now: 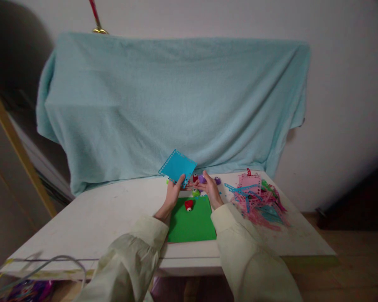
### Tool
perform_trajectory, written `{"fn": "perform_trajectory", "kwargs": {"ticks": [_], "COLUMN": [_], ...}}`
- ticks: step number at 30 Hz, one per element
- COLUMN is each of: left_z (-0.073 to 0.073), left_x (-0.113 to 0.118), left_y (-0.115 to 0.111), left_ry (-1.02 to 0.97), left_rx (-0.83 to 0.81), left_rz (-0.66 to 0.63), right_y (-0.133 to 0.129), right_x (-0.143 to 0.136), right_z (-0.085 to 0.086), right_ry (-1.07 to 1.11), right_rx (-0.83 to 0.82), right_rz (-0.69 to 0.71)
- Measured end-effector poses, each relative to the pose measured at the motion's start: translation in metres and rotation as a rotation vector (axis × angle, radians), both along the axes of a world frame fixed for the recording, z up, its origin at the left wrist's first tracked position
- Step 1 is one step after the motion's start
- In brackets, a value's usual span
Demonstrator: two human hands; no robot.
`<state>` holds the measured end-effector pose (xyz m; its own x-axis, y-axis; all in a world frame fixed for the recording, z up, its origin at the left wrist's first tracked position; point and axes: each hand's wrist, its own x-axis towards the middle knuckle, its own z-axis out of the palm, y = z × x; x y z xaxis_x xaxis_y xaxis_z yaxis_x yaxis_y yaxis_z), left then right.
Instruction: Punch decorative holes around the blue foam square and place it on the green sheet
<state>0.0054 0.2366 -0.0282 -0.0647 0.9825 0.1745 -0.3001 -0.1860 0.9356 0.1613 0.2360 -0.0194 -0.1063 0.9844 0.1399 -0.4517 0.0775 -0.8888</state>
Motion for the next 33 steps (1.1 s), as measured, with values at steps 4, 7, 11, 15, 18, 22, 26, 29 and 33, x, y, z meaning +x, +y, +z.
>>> {"fn": "perform_trajectory", "kwargs": {"ticks": [4, 7, 11, 15, 18, 22, 26, 29, 33], "left_z": [0.0015, 0.0022, 0.0022, 0.0016, 0.0017, 0.0018, 0.0014, 0.0013, 0.0008], "left_x": [-0.0001, -0.0003, -0.0006, -0.0003, 0.0001, 0.0002, 0.0000, 0.0003, 0.0011], "left_y": [-0.0015, -0.0022, -0.0017, -0.0008, -0.0008, -0.0014, -0.0015, -0.0016, -0.0012], "left_ry": [0.019, 0.045, 0.055, 0.055, 0.056, 0.061, 0.074, 0.075, 0.078], "left_rx": [0.027, 0.033, 0.033, 0.037, 0.042, 0.040, 0.044, 0.049, 0.058], "left_rz": [0.019, 0.025, 0.034, 0.042, 0.051, 0.056, 0.054, 0.054, 0.034], "right_y": [-0.0018, -0.0037, -0.0046, -0.0035, -0.0028, -0.0028, -0.0027, -0.0026, -0.0040], "right_x": [0.0001, 0.0002, -0.0001, -0.0004, -0.0005, 0.0003, 0.0013, 0.0013, 0.0006], "right_z": [0.0008, 0.0028, 0.0041, 0.0030, 0.0024, 0.0019, 0.0002, -0.0003, 0.0028], "right_ry": [-0.018, -0.040, -0.053, -0.058, -0.068, -0.061, -0.032, -0.033, -0.046], "right_rx": [0.004, 0.005, -0.014, -0.013, -0.015, -0.016, 0.009, 0.012, -0.004], "right_rz": [-0.009, -0.009, -0.028, -0.021, -0.022, -0.004, 0.009, 0.003, -0.042]}}
